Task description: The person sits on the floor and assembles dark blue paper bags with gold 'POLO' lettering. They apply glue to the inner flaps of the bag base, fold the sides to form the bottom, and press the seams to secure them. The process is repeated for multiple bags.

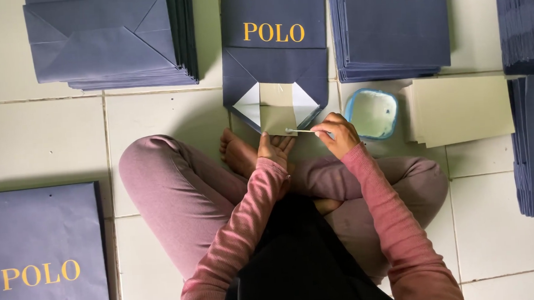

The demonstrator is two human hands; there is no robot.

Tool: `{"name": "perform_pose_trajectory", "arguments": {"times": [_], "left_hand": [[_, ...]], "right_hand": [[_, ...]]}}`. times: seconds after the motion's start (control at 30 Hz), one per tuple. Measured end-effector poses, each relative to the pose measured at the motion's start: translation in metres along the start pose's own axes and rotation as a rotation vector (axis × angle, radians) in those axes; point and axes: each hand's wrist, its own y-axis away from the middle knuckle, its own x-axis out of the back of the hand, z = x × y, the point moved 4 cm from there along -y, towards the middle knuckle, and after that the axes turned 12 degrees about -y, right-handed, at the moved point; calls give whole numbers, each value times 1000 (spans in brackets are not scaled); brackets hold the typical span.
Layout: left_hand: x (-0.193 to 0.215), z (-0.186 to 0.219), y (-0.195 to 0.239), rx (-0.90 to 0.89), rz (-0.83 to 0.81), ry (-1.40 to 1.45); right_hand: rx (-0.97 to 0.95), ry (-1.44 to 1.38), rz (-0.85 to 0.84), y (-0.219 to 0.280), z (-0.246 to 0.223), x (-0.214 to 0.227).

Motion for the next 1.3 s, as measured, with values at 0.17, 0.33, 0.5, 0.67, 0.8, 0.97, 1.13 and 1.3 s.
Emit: {"name": "perform_pose_trajectory", "arguments": {"times": [0.17,0.33,0.5,0.67,0.8,0.97,1.13,1.3], "left_hand": [[16,-11,-27,-9,-21,-26],[26,-17,-42,28,18,-1],[26,-19,-48,19,17,53],[17,-14,-36,45,-5,23],[24,-19,-48,49,-14,17],[19,-14,-40,46,-13,17],[25,-18,-51,43,-29,21],[16,-12,-37,33,-14,34]], "right_hand": [[28,-4,-32,-16,-5,-23],[54,-20,-38,-26,-12,-32],[100,92,-72,-7,30,-13],[95,126,-42,-4,5,11],[125,56,-5,-16,7,-17],[170,5,-17,-38,-9,-45],[229,25,-25,-31,-2,-36],[275,99,-2,-9,1,13]]}}
